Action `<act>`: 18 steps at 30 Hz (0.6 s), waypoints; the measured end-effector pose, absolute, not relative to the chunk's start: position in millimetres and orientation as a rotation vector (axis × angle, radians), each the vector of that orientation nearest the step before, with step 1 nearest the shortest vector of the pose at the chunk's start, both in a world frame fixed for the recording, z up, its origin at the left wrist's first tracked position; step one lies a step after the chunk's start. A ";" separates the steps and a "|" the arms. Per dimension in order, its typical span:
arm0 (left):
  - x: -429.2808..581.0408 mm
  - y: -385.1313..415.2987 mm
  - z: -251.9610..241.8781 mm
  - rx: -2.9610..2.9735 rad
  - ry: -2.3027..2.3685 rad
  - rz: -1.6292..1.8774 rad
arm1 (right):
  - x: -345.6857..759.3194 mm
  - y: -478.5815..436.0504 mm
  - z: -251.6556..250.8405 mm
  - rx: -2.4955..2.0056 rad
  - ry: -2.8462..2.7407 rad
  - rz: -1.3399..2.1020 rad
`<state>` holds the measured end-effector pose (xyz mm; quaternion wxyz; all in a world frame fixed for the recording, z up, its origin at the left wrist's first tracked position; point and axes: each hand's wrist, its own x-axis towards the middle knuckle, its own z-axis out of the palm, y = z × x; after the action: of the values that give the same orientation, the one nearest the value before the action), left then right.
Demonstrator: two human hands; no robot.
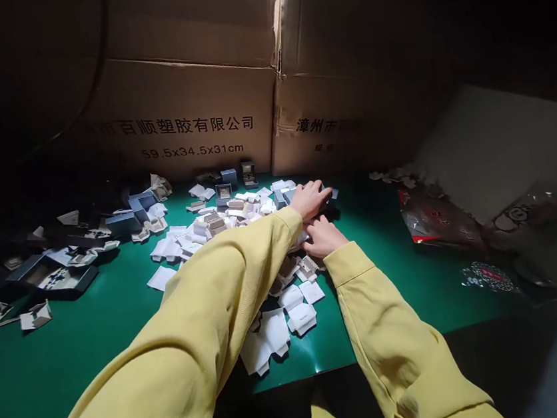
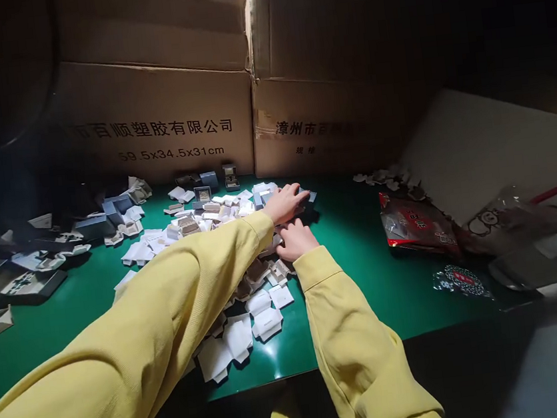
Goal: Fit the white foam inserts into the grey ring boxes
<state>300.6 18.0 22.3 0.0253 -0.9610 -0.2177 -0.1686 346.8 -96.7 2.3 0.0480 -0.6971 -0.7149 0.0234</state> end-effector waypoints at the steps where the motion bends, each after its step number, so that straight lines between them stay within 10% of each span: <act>1: 302.0 17.7 22.1 -2.990 -0.652 -0.468 | 347.6 -96.9 3.0 -2.116 -2.197 0.081; 18: -1.3 18.1 86.6 -2.296 -1.560 -0.384 | 308.8 -98.4 -6.0 -1.598 -2.293 0.197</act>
<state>-1.3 18.1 86.6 0.1689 -0.8076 -0.5486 -0.1351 308.8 -98.4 -6.0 0.1691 -0.5620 -0.8067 0.0692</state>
